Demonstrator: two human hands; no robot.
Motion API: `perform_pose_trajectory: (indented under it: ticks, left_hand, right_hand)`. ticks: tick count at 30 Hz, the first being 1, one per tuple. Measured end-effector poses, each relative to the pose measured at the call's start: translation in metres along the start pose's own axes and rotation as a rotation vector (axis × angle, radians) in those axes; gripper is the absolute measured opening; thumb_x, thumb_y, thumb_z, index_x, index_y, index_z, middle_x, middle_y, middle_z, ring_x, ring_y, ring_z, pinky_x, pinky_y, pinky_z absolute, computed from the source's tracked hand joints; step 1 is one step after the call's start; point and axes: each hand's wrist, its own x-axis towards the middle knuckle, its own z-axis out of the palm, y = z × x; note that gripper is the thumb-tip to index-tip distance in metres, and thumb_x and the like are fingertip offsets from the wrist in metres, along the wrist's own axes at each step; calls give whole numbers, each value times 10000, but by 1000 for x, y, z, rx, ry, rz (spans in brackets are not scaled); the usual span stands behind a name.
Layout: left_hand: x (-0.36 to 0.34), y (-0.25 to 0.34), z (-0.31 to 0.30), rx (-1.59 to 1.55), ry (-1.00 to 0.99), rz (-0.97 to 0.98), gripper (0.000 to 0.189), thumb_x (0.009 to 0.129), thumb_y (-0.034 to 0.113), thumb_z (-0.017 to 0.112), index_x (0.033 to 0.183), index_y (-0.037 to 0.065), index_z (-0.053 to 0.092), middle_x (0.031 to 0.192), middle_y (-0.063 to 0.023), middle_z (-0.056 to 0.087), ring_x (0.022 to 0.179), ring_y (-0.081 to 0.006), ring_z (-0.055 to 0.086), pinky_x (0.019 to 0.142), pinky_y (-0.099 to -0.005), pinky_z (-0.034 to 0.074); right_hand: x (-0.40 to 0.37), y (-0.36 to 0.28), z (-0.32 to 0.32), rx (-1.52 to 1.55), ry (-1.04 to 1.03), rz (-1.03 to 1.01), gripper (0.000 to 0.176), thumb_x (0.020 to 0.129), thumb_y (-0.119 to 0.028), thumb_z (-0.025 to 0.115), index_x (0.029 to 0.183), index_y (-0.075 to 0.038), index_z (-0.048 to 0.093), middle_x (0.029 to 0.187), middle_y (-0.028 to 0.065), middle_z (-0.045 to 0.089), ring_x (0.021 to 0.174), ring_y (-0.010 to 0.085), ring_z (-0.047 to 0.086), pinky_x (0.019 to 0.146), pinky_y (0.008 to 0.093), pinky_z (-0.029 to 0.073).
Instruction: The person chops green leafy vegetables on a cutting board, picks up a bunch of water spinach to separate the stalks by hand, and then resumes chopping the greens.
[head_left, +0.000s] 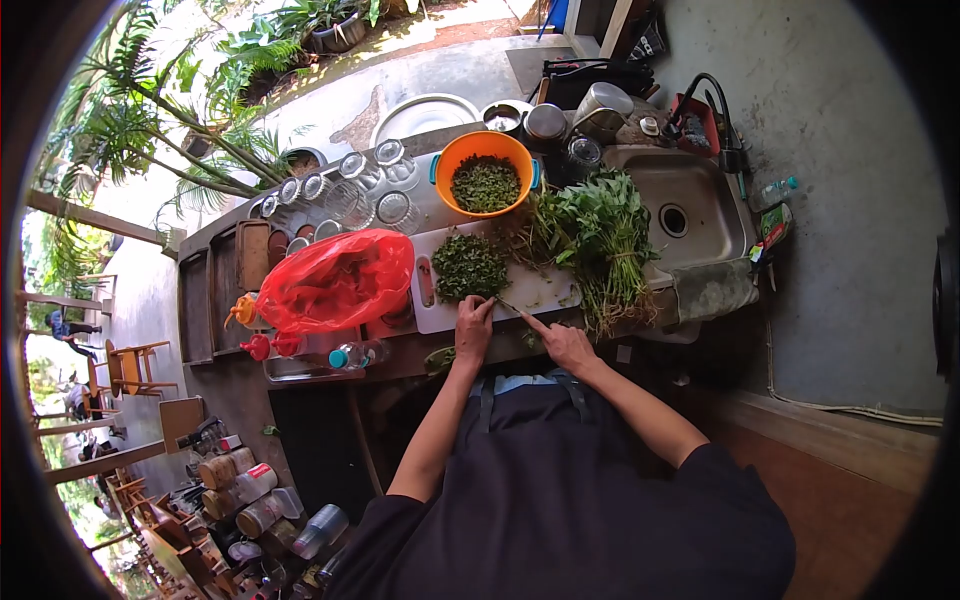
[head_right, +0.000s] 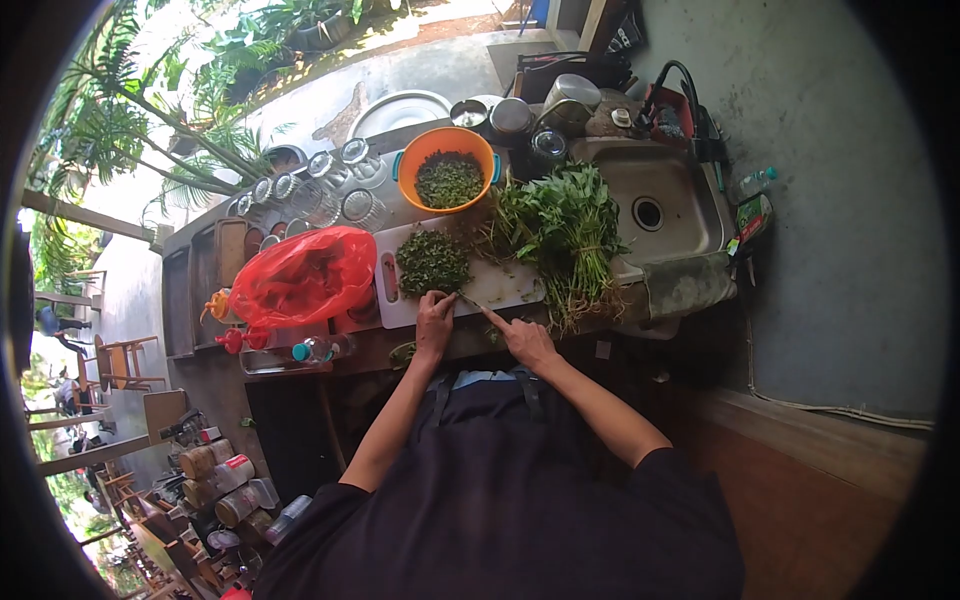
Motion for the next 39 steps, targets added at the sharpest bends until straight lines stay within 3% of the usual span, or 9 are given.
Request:
perform_pose_trajectory:
  ticks: [10,21,34,39]
  left_hand:
    - [0,-3,2,5,-23,15,186,858,37,680,1034,24,739,965,-128,626,930,-311,610,809,-409,505]
    - [-1,-4,3,-24,-18,6,183,851,33,687,1025,23,743,961,-132,628,936,-314,614,812,-411,505]
    - [0,-7,4,-51,-15,-2,182,850,40,700,1024,24,747,945,-129,626,919,-308,616,791,-406,504]
    - [1,-8,5,-42,-1,0,152,852,48,705,994,21,751,940,-128,633,907,-305,626,786,-403,507]
  right_hand:
    - [-5,-9,-17,39,27,2,726,938,-119,509,1562,-382,248,773,149,617,686,376,643,643,504,543]
    - [1,-20,-35,10,-87,19,708,928,-119,493,1561,-345,271,748,179,644,703,389,655,695,530,540]
    - [11,-2,6,81,3,-25,770,905,-116,531,1567,-374,234,725,180,640,669,386,651,635,526,541]
    - [-3,-1,-9,56,-101,9,786,905,-110,522,1570,-386,209,749,178,644,677,382,650,637,523,540]
